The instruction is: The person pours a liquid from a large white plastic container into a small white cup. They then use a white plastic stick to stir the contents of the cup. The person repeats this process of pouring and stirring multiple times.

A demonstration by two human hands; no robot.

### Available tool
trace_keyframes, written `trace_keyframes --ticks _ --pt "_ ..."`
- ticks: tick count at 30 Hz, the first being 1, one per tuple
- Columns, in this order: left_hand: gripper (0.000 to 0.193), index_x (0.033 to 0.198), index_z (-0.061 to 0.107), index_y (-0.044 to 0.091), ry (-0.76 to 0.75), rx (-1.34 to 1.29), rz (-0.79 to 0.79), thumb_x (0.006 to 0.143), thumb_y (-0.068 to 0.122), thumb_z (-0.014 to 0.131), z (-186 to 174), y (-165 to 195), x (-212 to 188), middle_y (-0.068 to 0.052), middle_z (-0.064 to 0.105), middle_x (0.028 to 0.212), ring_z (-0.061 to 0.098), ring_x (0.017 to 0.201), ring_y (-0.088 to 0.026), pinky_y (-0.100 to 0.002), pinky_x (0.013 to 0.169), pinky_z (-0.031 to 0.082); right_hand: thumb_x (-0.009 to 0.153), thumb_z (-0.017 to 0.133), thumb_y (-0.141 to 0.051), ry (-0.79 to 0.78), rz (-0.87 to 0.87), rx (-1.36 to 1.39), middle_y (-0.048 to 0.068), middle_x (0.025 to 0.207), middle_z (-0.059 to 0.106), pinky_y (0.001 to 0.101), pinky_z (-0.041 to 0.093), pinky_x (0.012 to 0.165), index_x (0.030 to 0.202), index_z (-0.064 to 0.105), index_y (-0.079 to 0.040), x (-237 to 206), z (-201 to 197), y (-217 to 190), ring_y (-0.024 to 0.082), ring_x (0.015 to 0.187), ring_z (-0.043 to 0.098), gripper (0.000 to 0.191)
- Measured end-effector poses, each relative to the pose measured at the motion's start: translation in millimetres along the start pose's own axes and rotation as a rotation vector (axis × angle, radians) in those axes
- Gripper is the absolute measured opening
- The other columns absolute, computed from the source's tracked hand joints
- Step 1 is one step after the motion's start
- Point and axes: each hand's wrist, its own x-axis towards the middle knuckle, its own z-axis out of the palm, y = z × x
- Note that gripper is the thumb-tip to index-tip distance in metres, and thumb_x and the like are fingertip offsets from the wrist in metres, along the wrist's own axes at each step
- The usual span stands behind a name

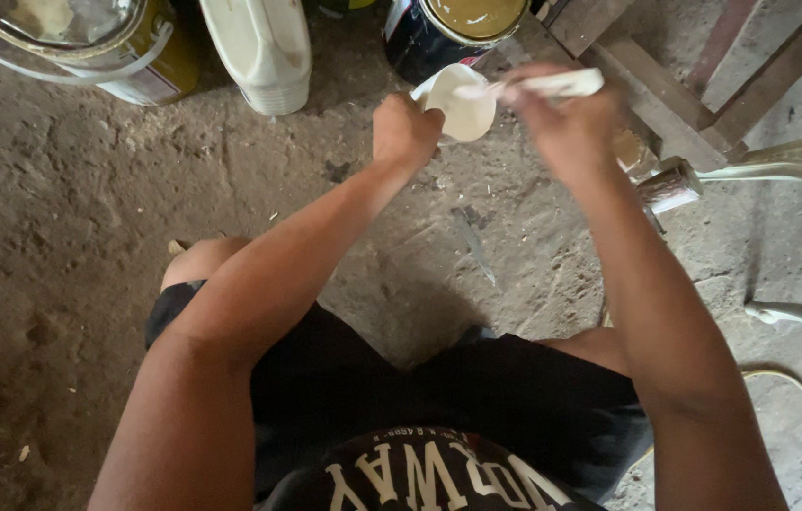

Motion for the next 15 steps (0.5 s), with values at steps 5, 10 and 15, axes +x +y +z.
trace_keyframes --ticks 5,10,15 --pt "0.029 0.087 0.072 -0.012 -0.001 0.008 -0.058 0.080 0.015 0.066 -4 7 -3 -0.020 0.072 0.064 0.075 0.051 -0.025 -0.038 0.048 0.059 0.106 0.077 -0.008 0.020 -0.117 -0.257 0.009 0.087 0.075 0.0229 0.059 0.057 0.109 0.076 -0.004 2 -13 -5 0.012 0.071 0.072 0.005" --pt "0.029 0.089 0.073 -0.013 -0.035 -0.020 -0.065 0.081 0.014 0.066 -8 9 -6 -0.020 0.074 0.067 0.075 0.051 -0.024 -0.036 0.048 0.059 0.105 0.074 0.008 0.220 -0.297 0.205 0.015 0.094 0.069 0.0282 0.057 0.064 0.111 0.065 0.005 0 -80 -20 0.017 0.075 0.068 0.012" --pt "0.030 0.096 0.072 -0.011 -0.012 0.014 -0.027 0.080 0.013 0.066 -7 7 -5 -0.020 0.074 0.070 0.076 0.054 -0.024 -0.037 0.048 0.060 0.109 0.066 0.012 0.217 -0.256 0.162 0.016 0.102 0.065 0.0293 0.056 0.076 0.116 0.060 0.009 -28 -110 -34 0.020 0.083 0.064 0.010"
